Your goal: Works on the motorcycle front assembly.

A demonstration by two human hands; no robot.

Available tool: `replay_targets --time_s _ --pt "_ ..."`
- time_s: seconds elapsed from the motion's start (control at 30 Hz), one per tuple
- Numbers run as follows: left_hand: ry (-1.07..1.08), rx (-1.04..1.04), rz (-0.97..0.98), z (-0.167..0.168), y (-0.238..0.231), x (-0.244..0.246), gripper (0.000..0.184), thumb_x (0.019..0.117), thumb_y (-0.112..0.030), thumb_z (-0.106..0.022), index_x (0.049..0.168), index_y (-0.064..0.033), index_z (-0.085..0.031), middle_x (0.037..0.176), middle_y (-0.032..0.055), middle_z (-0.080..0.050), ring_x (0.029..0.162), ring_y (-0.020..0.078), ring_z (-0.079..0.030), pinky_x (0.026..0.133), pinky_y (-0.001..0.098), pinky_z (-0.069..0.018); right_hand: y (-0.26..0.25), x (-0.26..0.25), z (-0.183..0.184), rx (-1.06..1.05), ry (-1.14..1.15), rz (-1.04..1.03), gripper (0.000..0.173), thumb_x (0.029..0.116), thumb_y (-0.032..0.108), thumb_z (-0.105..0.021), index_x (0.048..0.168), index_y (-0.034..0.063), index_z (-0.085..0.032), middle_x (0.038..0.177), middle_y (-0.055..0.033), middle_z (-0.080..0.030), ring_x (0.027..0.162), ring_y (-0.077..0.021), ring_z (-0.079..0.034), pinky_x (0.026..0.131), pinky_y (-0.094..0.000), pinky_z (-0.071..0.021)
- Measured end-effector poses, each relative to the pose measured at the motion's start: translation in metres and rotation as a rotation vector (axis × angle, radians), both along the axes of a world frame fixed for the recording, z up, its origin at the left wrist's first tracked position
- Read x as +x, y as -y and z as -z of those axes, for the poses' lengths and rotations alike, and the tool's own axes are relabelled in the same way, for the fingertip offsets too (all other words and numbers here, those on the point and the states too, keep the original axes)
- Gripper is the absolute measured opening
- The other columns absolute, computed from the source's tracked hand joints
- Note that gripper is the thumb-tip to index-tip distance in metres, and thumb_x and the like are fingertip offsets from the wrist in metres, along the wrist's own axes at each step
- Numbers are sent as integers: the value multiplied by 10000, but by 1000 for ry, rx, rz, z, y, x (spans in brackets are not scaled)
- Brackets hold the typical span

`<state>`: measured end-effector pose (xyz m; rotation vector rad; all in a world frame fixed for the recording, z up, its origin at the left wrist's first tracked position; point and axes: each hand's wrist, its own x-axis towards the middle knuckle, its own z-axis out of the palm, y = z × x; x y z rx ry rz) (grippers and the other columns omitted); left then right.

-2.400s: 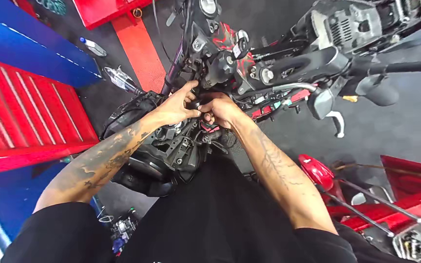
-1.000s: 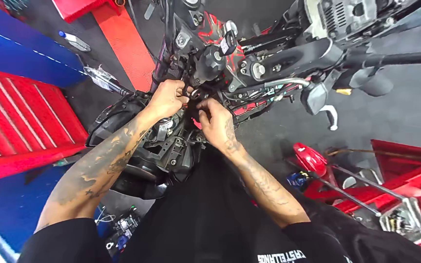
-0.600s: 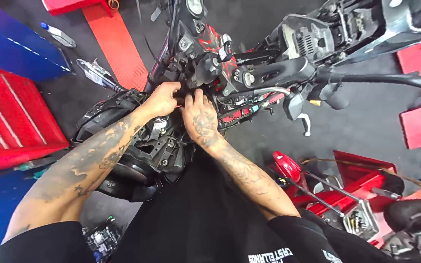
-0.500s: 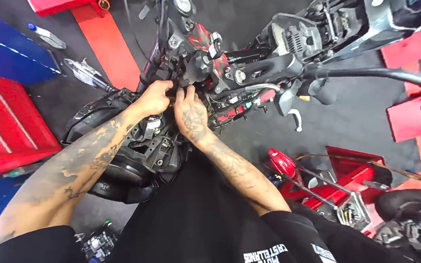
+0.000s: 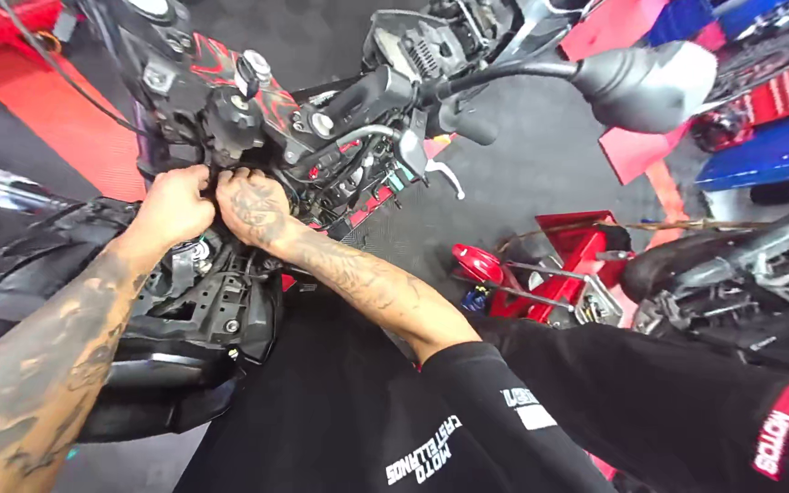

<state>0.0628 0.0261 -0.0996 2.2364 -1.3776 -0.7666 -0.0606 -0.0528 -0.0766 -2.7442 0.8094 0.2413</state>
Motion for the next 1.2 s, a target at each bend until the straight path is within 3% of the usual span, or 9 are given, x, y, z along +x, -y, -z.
replay_targets --time_s 0.27,0.4,0.57,0.73,0.83,0.9,1.0,1.1,1.2 --pt "-196 -38 -72 -10 2 -7 209 1012 -63 -502 1085 9 -684 1032 207 -701 994 329 -669 876 617 -492 -1 -5 -20 37 -43 -74 213 1000 154 -574 1126 72 -726 1121 -166 -694 1085 -345 -650 805 -497 -538" --pt "-144 -23 -82 -9 2 -10 225 1012 -109 -504 1085 19 -675 1053 225 -698 1037 362 -670 903 646 -482 8 -7 -23 101 -52 -94 238 1002 145 -527 1104 100 -738 1134 -125 -725 1087 -322 -679 808 -516 -550" --pt "-40 17 -139 -4 7 -17 225 970 -83 -526 1103 38 -661 1067 251 -694 1066 414 -665 924 672 -478 17 -19 -11 34 23 -196 255 1021 153 -484 1054 56 -717 1077 -159 -726 1054 -345 -690 834 -524 -537" --pt "-21 80 -195 -17 15 -28 245 992 -87 -537 1166 18 -674 1123 240 -698 1105 398 -663 984 639 -471 22 -34 -11 -20 83 -314 276 1021 148 -483 1125 28 -709 1111 -192 -709 1110 -380 -660 912 -526 -516" --pt "5 80 -211 -17 16 -31 233 999 -116 -549 1149 -14 -695 1090 206 -717 1083 363 -675 982 613 -479 31 -51 -10 58 164 -450 305 1025 164 -502 1220 16 -683 1143 -206 -702 1124 -404 -652 952 -551 -500" --pt "-13 106 -277 -7 17 -26 242 1021 -198 -578 1163 -46 -703 1095 189 -718 1088 340 -678 997 599 -488 13 -74 -22 185 284 -609 233 989 205 -570 1082 53 -720 1043 -160 -719 1032 -357 -685 876 -560 -533" --pt "-106 125 -307 -3 20 -21 261 1030 -215 -581 1201 -50 -691 1113 163 -721 1058 268 -703 991 516 -540 -37 -141 -49 237 513 -680 212 1003 174 -548 1024 58 -723 972 -120 -712 966 -312 -688 809 -466 -549" --pt "-234 91 -290 -22 19 -21 250 1054 -189 -560 1220 -36 -667 1100 128 -710 988 172 -692 939 397 -557 -18 -206 -43 362 526 -406 254 1027 171 -500 1018 49 -722 1004 -116 -723 992 -279 -706 853 -447 -577" --pt "-373 142 -324 -30 16 -24 355 1092 -281 -466 1265 -20 -633 1189 97 -693 1007 123 -702 924 320 -577 17 -287 -1 558 503 -139 300 1041 221 -486 1005 47 -727 978 -110 -722 907 -230 -706 823 -448 -572"
